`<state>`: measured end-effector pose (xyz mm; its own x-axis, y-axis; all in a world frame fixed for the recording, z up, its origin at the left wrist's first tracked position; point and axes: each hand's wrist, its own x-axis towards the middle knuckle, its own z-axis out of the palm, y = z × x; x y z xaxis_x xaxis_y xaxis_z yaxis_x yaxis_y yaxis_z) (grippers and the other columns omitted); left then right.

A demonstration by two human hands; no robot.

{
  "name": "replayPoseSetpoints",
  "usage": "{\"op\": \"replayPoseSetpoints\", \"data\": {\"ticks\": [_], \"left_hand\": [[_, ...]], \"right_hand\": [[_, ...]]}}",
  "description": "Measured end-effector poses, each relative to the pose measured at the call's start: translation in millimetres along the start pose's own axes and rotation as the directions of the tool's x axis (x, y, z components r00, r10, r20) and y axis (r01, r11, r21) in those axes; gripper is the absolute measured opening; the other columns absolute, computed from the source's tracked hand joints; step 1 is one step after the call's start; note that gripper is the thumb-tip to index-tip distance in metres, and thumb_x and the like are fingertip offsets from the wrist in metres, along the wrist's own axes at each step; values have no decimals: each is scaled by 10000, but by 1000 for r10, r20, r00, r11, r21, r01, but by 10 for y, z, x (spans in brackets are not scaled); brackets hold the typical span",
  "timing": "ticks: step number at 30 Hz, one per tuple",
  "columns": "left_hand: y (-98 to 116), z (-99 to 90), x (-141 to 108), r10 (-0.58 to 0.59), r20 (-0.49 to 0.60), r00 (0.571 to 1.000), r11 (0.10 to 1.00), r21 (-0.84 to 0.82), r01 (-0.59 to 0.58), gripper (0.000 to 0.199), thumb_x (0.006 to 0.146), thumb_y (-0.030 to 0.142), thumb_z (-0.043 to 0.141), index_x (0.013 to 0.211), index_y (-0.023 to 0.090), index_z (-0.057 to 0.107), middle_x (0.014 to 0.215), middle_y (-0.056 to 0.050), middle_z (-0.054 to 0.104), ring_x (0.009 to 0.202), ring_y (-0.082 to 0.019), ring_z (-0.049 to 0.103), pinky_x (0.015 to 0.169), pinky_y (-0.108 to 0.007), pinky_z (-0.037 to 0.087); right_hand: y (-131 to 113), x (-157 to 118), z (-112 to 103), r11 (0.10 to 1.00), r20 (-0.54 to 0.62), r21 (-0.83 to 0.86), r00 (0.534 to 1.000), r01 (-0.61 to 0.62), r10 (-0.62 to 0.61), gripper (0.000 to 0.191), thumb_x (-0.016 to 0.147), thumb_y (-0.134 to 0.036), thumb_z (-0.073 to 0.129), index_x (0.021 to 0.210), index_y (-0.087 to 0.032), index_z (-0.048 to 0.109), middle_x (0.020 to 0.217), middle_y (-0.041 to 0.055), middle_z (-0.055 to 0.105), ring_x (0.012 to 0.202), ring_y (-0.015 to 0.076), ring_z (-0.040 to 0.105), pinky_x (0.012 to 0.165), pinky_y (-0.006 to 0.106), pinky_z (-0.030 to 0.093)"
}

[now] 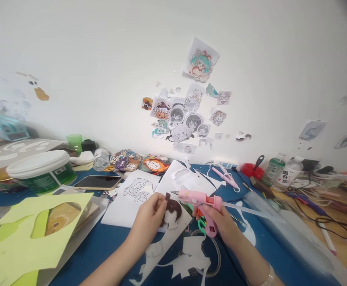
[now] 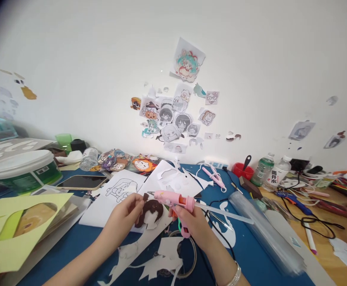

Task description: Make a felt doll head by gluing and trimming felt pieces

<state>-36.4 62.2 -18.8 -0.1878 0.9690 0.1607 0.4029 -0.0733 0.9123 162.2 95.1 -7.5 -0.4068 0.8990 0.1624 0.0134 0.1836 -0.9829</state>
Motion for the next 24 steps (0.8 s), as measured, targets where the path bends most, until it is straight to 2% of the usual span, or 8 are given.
{"op": "replayPoseSetpoints", "data": {"ticks": [5, 7, 9, 11, 13, 16, 21, 24], "left_hand": [[33, -4, -21, 22, -5, 1000, 1000, 15, -22, 170, 801, 352, 388, 682, 240, 434, 465, 66, 474, 454, -153, 450, 501, -261, 349], [23, 4, -28, 22, -2, 1000, 1000, 16, -22, 170, 805, 348, 389, 684, 238, 438, 475, 61, 483, 457, -151, 452, 499, -259, 352], [5, 10, -32, 26, 1, 1000, 999, 20, -26, 171, 808, 345, 393, 685, 236, 443, 487, 58, 489, 464, -150, 460, 494, -255, 351], [-10, 10, -33, 30, 2, 1000, 999, 23, -30, 171, 813, 345, 395, 692, 235, 448, 493, 57, 493, 470, -150, 467, 493, -253, 351], [-13, 3, -33, 32, -1, 999, 999, 23, -32, 170, 817, 343, 396, 700, 235, 452, 492, 56, 499, 476, -152, 473, 498, -253, 353], [3, -15, -33, 20, -4, 1000, 1000, 22, -20, 173, 825, 343, 392, 706, 235, 456, 496, 53, 516, 489, -156, 480, 509, -255, 356], [33, -34, -38, 21, -15, 1000, 999, 30, -21, 169, 826, 335, 390, 705, 235, 454, 490, 56, 508, 489, -159, 482, 508, -256, 343], [46, -43, -42, 16, -27, 999, 999, 39, -15, 176, 829, 334, 384, 701, 233, 451, 492, 58, 497, 494, -158, 485, 519, -261, 349]], "right_hand": [[135, 24, 73, 999, -71, 7, 997, 36, -35, 341, 763, -460, 534, 694, -142, 635, 652, 56, 625, 603, 168, 541, 600, 305, 444], [162, 23, 79, 997, -91, -65, 995, 34, -40, 312, 777, -440, 516, 709, -152, 617, 646, 44, 617, 574, 158, 524, 566, 290, 427], [154, 11, 75, 974, -87, -211, 990, 87, -108, 247, 791, -377, 495, 706, -165, 590, 612, 19, 581, 529, 140, 487, 519, 271, 396], [120, -3, 66, 885, -26, -413, 969, 214, -246, 188, 781, -304, 491, 650, -178, 540, 576, -3, 522, 509, 128, 449, 491, 259, 358], [79, -15, 58, 743, 74, -572, 924, 347, -375, 154, 755, -256, 505, 617, -189, 490, 571, -11, 486, 521, 127, 444, 489, 252, 337], [56, -17, 57, 599, 171, -666, 873, 444, -457, 103, 742, -234, 506, 650, -196, 480, 595, -7, 497, 529, 127, 457, 489, 246, 334], [110, 5, 60, 493, 196, -721, 825, 488, -530, 167, 769, -285, 487, 634, -203, 433, 574, -10, 473, 502, 124, 434, 462, 245, 305], [127, 8, 53, 476, 185, -735, 819, 482, -544, 233, 801, -300, 453, 597, -211, 384, 543, -25, 418, 493, 122, 407, 464, 249, 291]]}}
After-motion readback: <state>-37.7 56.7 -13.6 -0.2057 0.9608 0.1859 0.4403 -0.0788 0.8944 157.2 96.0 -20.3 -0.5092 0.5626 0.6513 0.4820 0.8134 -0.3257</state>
